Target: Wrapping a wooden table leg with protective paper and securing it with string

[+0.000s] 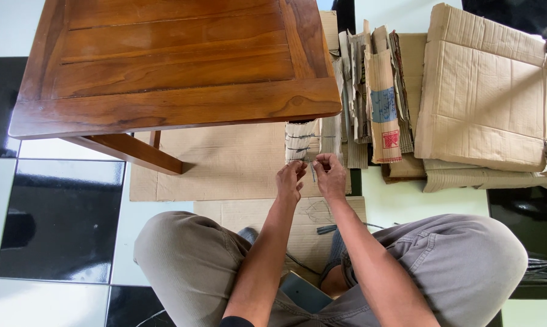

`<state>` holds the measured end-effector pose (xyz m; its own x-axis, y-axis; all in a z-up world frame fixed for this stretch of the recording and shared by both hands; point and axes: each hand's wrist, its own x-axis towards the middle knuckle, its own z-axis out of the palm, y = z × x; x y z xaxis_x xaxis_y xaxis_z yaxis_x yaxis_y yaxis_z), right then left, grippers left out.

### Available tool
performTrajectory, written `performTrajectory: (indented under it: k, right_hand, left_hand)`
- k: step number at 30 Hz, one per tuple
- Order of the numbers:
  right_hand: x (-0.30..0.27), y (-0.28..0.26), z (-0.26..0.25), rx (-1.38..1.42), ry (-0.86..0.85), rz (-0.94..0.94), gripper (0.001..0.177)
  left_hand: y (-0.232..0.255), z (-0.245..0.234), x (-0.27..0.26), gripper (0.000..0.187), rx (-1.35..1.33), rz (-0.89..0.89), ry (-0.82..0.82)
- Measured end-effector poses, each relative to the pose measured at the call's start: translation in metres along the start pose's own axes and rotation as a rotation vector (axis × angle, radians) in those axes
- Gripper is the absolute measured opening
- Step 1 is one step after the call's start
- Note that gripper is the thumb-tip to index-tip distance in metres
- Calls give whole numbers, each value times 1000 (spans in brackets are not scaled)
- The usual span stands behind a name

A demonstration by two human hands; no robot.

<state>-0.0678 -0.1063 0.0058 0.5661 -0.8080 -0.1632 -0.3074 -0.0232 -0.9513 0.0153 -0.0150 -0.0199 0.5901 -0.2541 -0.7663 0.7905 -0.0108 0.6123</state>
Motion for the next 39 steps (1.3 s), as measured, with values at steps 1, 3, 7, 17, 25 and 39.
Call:
performTrajectory:
  k: [1,3,7,17,25,39]
  right_hand:
    - [0,1,0,0,1,0,12]
    - [-1,2,0,4,9,9,12]
    - [-4,1,0,14,32,14,13]
    - [-16,-9,2,14,90,-46,13]
    - [-30,-13,5,-69,116,-169,17]
    - [-34,7,8,-161,76,-185,4]
  left_hand:
    - [0,-1,2,15,0,0,0]
    - [-1,-2,5,17,-32,-41,-11]
    - [-1,-2,8,18,-18,-56,-14]
    - [-5,-2,9,21,-4,-22,-21]
    - [3,0,-22,27,-7,-34,-58]
    - [-19,2,14,18,40,61,-18]
